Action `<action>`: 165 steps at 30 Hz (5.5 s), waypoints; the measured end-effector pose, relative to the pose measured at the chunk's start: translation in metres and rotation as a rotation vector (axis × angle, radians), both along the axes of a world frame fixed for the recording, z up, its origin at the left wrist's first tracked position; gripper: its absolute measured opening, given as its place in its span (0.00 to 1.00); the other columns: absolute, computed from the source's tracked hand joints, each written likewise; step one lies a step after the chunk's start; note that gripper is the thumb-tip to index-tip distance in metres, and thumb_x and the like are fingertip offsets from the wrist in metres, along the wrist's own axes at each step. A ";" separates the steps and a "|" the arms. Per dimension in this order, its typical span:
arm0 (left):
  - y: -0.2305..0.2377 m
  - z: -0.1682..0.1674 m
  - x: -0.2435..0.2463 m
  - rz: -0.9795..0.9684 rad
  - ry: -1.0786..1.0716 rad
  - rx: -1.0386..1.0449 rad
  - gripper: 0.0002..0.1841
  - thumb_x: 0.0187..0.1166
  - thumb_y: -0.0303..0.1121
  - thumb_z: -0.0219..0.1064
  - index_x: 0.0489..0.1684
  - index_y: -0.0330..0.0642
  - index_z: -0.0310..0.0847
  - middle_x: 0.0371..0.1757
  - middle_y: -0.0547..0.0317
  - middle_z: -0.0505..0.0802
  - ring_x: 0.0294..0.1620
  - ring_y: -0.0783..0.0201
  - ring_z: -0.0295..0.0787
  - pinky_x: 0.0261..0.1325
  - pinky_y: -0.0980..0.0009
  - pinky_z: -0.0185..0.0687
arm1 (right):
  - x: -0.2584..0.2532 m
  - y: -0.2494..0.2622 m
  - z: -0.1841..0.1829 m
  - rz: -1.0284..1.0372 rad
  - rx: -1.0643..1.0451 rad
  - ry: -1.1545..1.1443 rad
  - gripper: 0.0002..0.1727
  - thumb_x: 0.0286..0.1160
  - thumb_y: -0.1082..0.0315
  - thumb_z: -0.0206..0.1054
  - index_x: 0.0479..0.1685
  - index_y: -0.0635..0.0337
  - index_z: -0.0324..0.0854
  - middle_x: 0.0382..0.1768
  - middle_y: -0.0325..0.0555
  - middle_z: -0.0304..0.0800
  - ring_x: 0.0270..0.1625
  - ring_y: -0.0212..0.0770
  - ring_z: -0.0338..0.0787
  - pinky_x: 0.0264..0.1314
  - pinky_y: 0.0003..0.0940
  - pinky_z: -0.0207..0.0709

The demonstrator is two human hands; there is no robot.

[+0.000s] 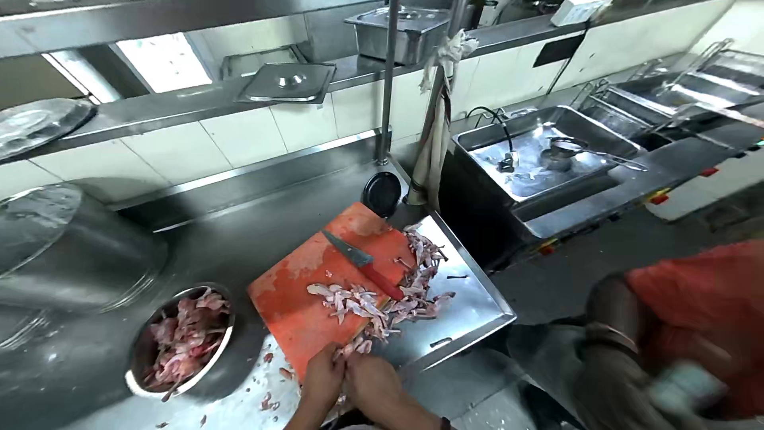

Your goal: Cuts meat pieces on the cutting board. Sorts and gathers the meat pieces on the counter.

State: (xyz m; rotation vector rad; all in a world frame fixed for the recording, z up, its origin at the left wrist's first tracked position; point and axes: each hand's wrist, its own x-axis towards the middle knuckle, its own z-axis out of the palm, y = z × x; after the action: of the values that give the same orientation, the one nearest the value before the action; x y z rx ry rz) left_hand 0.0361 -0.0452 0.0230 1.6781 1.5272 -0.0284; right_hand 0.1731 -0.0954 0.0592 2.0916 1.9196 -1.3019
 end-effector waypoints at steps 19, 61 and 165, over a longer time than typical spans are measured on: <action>-0.001 0.009 -0.020 0.438 -1.111 -0.668 0.15 0.85 0.28 0.56 0.67 0.39 0.75 0.41 0.48 0.91 0.30 0.62 0.89 0.33 0.68 0.87 | 0.060 0.008 0.006 -0.472 -0.322 0.889 0.16 0.93 0.56 0.45 0.41 0.51 0.74 0.20 0.31 0.69 0.15 0.28 0.65 0.16 0.24 0.64; 0.024 0.046 -0.073 -0.143 -0.793 -0.057 0.14 0.83 0.29 0.67 0.63 0.36 0.86 0.59 0.53 0.93 0.56 0.65 0.91 0.65 0.64 0.87 | 0.031 0.014 0.031 0.223 0.826 0.102 0.14 0.73 0.78 0.63 0.51 0.56 0.90 0.46 0.47 0.93 0.44 0.46 0.96 0.45 0.44 0.93; 0.007 -0.047 -0.079 0.205 -0.150 0.447 0.12 0.73 0.39 0.71 0.49 0.47 0.93 0.55 0.57 0.94 0.56 0.64 0.91 0.65 0.63 0.88 | 0.021 -0.048 -0.026 0.103 -0.220 -0.224 0.29 0.92 0.55 0.48 0.90 0.47 0.58 0.58 0.63 0.90 0.57 0.64 0.93 0.57 0.62 0.86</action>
State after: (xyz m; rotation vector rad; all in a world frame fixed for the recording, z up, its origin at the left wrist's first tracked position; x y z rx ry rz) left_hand -0.0428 -0.0387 -0.0241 1.8010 1.6638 0.5726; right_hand 0.1946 -0.1435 0.0329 1.9139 1.6850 -1.1446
